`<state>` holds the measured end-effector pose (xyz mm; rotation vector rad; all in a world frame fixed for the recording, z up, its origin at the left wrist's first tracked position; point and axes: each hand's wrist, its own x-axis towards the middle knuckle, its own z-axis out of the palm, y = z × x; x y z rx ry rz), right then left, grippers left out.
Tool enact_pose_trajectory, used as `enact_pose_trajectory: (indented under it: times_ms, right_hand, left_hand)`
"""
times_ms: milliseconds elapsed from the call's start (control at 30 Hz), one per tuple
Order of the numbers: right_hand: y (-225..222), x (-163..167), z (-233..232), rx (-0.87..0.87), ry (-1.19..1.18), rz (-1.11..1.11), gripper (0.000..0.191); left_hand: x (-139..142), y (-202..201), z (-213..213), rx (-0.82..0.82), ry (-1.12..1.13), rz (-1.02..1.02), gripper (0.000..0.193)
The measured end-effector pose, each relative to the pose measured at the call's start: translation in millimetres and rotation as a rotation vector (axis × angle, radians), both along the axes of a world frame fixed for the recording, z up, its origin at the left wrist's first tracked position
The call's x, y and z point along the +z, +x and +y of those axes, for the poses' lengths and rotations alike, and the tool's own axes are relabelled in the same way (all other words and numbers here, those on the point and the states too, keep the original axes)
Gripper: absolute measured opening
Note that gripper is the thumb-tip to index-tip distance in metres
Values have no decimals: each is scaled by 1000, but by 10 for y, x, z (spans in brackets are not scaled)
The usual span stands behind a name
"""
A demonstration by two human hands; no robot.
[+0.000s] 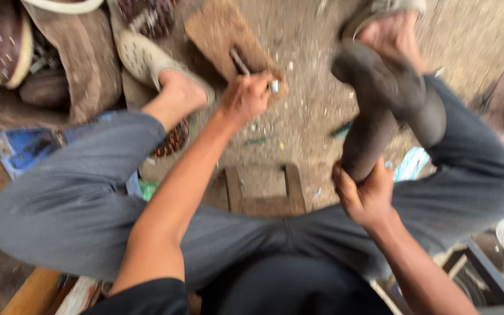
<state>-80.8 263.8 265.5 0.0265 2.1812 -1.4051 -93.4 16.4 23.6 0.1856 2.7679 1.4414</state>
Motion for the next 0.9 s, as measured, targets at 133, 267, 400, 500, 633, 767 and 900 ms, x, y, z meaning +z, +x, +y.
enact_pose_trajectory:
  times_ms: [133, 267, 400, 500, 633, 767, 900]
  right_hand:
    - [-68, -72, 29, 562, 772, 135, 44]
    - [-60, 77, 141, 230, 494, 7, 38]
    - [63, -34, 36, 108, 79, 95, 35]
    - [-39, -12, -111, 622, 780, 71, 42]
    - [-205, 281, 16, 542, 718, 96, 44]
    - [-141, 466, 178, 223, 441, -61, 30]
    - [3, 295, 233, -165, 268, -322, 24]
  left_hand:
    - [12, -48, 19, -11, -78, -16, 18]
    - [91, -58, 29, -37, -38, -117, 11]
    - [113, -42, -29, -6, 9, 19, 19]
    - [106, -104, -44, -12, -30, 37, 12]
    - [178, -96, -39, 46, -17, 45, 11]
    - [265, -90, -141, 140, 96, -81, 13]
    - [235, -360, -249, -51, 89, -236, 19]
